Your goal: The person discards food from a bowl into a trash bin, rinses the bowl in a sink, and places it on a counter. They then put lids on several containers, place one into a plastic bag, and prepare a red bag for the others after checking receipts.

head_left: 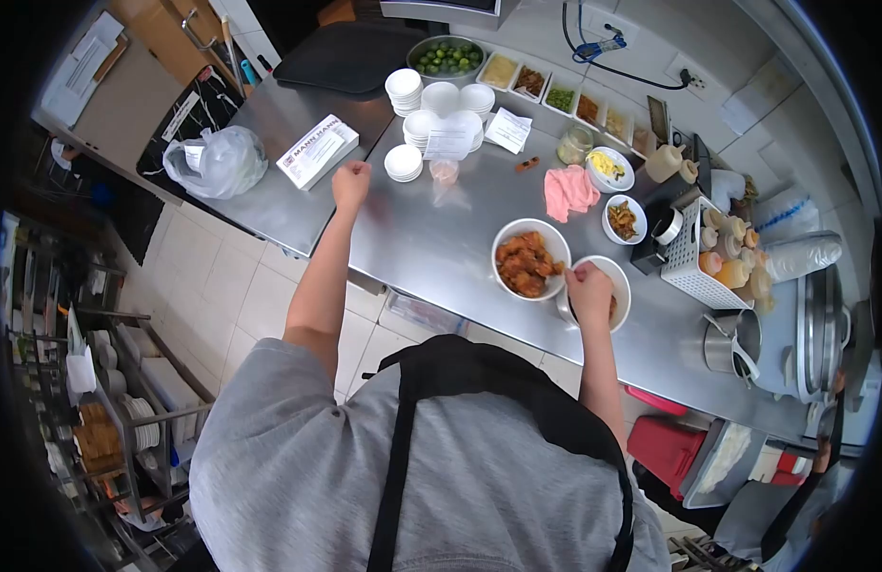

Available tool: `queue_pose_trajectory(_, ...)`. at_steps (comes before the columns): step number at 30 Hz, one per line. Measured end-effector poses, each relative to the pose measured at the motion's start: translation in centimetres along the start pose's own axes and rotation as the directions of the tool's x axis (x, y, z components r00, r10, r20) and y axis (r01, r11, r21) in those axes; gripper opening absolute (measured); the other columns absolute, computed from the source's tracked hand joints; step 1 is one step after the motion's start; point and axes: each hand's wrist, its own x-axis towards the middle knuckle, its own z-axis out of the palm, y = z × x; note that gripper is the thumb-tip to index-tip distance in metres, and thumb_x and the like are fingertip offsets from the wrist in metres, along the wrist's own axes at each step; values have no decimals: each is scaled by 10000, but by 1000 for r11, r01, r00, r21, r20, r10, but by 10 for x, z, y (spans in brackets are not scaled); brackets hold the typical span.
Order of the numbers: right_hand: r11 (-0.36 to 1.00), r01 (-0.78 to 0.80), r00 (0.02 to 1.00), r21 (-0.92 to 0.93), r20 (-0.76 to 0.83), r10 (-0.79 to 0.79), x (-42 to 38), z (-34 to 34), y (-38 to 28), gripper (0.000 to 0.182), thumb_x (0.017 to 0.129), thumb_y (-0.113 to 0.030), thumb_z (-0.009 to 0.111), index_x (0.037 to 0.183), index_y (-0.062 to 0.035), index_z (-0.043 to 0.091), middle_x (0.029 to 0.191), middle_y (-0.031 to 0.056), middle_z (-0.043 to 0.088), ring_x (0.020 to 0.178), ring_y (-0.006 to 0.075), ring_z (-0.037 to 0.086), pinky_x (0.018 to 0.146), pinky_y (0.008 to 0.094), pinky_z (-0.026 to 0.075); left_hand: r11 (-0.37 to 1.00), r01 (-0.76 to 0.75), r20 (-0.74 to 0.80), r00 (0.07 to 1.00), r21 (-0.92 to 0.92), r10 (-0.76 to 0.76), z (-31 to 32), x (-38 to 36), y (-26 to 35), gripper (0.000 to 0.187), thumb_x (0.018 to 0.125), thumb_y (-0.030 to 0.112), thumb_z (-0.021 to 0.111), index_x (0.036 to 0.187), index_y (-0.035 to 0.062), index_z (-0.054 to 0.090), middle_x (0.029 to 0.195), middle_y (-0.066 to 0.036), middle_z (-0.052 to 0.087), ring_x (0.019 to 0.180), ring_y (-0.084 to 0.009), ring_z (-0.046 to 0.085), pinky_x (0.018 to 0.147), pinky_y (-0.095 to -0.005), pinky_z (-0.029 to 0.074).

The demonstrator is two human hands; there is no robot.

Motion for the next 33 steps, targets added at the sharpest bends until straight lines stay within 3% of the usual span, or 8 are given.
queue_pose_trajectory(5,956,142,984,256,68,-164,18,-20,-24,189,726,-138,629,855,0,624,684,134,625,630,233,621,601,311,487,985,-63,19,998,-161,67,3,-5,23,188,729,199,622,809,30,636,709,-121,628,662,-221,607,627,-310,457)
queue_pose_trajectory(15,923,378,899,73,-265,-348,70,-245,-31,218,761,-101,621,966,-27,612,809,60,625,715,101,572,639,233,460,932,-263,-114,964,-252,241,-34,1,110,172,783,157,597,840,-4,619,736,-78,627,682,-127,575,619,-258,443)
queue_pose_trajectory(21,890,457,839,2,-333,-430,60,-310,-59,215,774,-65,596,975,10,596,814,66,616,702,101,560,643,231,443,737,-645,-45,758,-203,651,48,-47,209,97,736,97,587,772,11,616,826,-140,610,854,-297,553,748,-368,438)
queue_pose_trajectory(24,884,464,845,-55,-274,-460,56,-317,-64,210,765,-57,599,963,12,594,809,69,614,694,109,561,642,244,447,882,-453,429,827,128,363,117,-24,233,314,724,121,616,1009,13,541,878,-158,609,836,-293,582,751,-367,459)
queue_pose_trajectory(25,872,485,845,-71,-221,-488,54,-317,-65,208,759,-56,602,957,6,595,801,76,611,688,123,564,640,245,448,882,-455,428,826,125,366,137,-9,235,314,724,121,616,1009,13,541,878,-158,609,836,-293,582,751,-367,459)
queue_pose_trajectory(27,859,505,842,-89,-170,-512,50,-315,-66,206,752,-54,605,951,1,596,793,84,609,682,137,567,639,247,450,995,22,596,799,101,-78,174,15,238,449,699,146,629,1085,-2,455,888,-205,598,862,-313,582,764,-382,460)
queue_pose_trajectory(31,822,551,821,-145,-82,-565,47,-310,-62,199,734,-76,618,924,-20,603,764,96,592,680,188,577,595,282,449,995,46,518,851,91,-87,224,34,212,458,673,129,624,1065,-17,438,879,-203,601,849,-307,592,756,-382,464)
queue_pose_trajectory(33,770,611,784,-186,1,-621,49,-309,-55,197,731,-32,604,920,19,585,808,110,595,694,199,573,635,278,455,935,-287,344,916,210,205,246,38,194,437,641,89,629,1038,2,470,860,-168,611,845,-277,600,750,-374,468)
